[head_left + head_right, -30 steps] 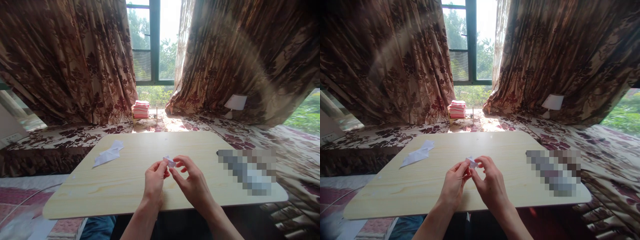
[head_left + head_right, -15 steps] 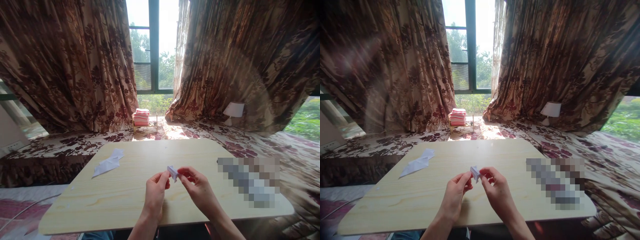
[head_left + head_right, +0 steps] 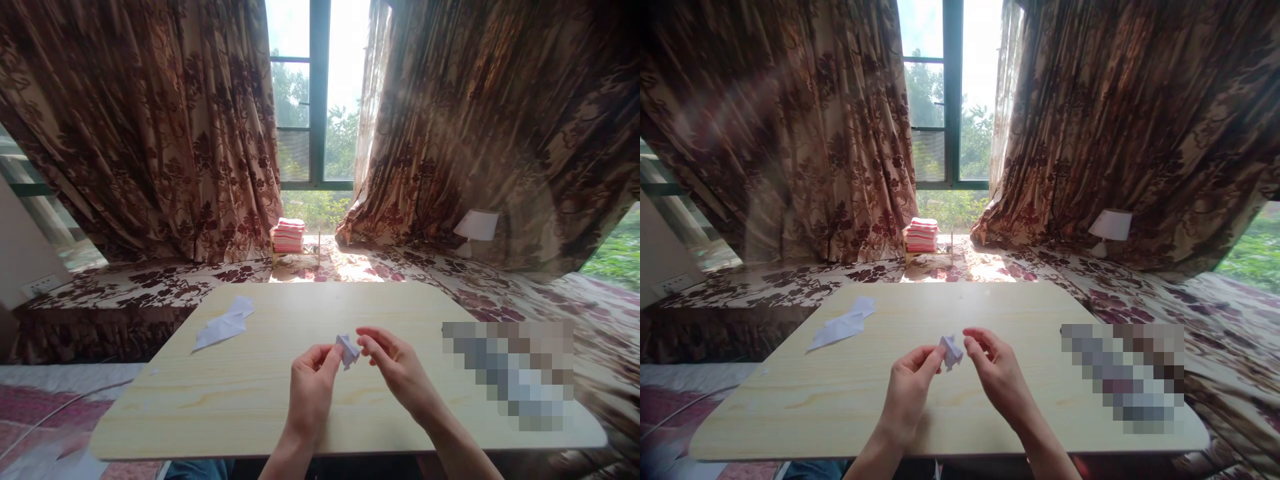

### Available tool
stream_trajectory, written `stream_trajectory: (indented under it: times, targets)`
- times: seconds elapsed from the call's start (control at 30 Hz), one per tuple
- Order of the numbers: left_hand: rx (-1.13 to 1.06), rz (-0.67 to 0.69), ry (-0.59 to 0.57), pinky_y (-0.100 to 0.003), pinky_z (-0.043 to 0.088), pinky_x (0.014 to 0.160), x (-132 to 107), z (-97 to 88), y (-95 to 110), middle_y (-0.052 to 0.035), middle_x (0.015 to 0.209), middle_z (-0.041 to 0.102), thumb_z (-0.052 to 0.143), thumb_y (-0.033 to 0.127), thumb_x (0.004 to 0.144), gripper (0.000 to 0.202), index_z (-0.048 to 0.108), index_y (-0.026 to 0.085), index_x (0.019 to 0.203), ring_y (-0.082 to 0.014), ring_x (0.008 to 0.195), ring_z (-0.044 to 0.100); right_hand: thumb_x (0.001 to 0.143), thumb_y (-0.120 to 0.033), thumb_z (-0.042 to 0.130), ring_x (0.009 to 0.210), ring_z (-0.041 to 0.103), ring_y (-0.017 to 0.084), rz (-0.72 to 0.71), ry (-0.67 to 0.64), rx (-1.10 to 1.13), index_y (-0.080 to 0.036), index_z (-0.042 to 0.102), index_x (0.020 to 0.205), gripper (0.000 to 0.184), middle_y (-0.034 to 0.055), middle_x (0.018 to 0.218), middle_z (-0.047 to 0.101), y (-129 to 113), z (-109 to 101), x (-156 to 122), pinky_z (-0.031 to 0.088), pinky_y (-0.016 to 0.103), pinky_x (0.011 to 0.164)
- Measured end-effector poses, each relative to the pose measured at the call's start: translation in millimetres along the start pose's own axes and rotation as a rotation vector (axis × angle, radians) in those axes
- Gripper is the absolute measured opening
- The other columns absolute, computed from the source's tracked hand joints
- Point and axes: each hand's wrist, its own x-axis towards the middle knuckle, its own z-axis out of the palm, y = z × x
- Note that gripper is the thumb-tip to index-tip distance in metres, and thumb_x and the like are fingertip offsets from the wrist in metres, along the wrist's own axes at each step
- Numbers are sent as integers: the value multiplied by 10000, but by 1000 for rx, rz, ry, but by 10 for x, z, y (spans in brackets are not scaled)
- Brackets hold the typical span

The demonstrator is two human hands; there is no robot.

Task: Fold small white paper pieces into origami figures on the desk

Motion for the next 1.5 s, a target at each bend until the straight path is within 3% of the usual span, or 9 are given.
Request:
stream_trajectory:
  times: [0.13,0.23,0.43,0.57,0.67,0.87,1.1,1.3,1.5]
  targets:
    - [59,87,-90,-244,418,624,-52,-3,55,-38,654,682,659,326,746,197,739,155,692,-171,657,582,799,-488,585,644,583,161,8,-139,63,-141,680,782,360,42,697,667,-97,24,16,465,278,593]
    - [78,78,-108,-248,425,625,-61,-14,67,-47,657,690,655,332,754,201,739,156,705,-179,657,602,800,-484,590,603,540,139,-11,-177,103,-145,645,697,359,8,613,597,-118,39,-1,447,266,581]
    - [81,39,-81,-253,407,587,-18,-73,69,-45,618,653,643,327,741,214,681,135,656,-159,600,550,808,-482,588,610,565,151,-12,-221,51,-152,651,721,348,18,630,621,-27,59,39,467,271,563]
    - [4,48,112,-247,380,575,66,-174,74,-14,573,601,635,320,730,216,648,137,617,-132,573,491,810,-494,579,738,648,207,-5,-135,-5,-167,641,994,380,77,823,696,83,101,26,522,311,602]
    - [-86,3,269,-243,363,575,135,-281,42,12,554,552,663,328,701,205,649,136,631,-115,557,444,778,-511,597,830,672,245,-49,-65,-60,-180,632,992,396,121,936,699,185,138,-40,562,343,645]
    - [-168,-26,325,-252,351,574,137,-395,-46,28,524,500,687,368,682,243,646,133,634,-115,547,426,815,-406,601,816,684,224,-251,-68,-252,-217,616,993,261,101,979,687,348,233,-100,592,309,623]
    - [-202,-54,311,-255,360,588,133,-344,-69,25,512,514,710,354,640,235,653,130,599,-114,546,428,856,-295,568,826,663,198,-466,-39,-345,-224,584,1023,182,87,1019,637,345,351,-102,582,314,661]
    - [-248,-124,233,-263,383,636,81,-260,-91,14,567,535,710,358,638,234,648,132,621,-115,586,430,858,-170,527,827,628,193,-518,36,-382,-229,535,1030,182,72,999,603,209,362,-180,546,334,693]
    - [-285,-152,173,-254,385,625,9,-151,-33,19,568,520,730,345,627,235,641,129,609,-111,595,426,843,-83,513,961,586,210,-579,77,-488,-231,498,1089,288,80,1069,552,131,286,-196,518,368,816]
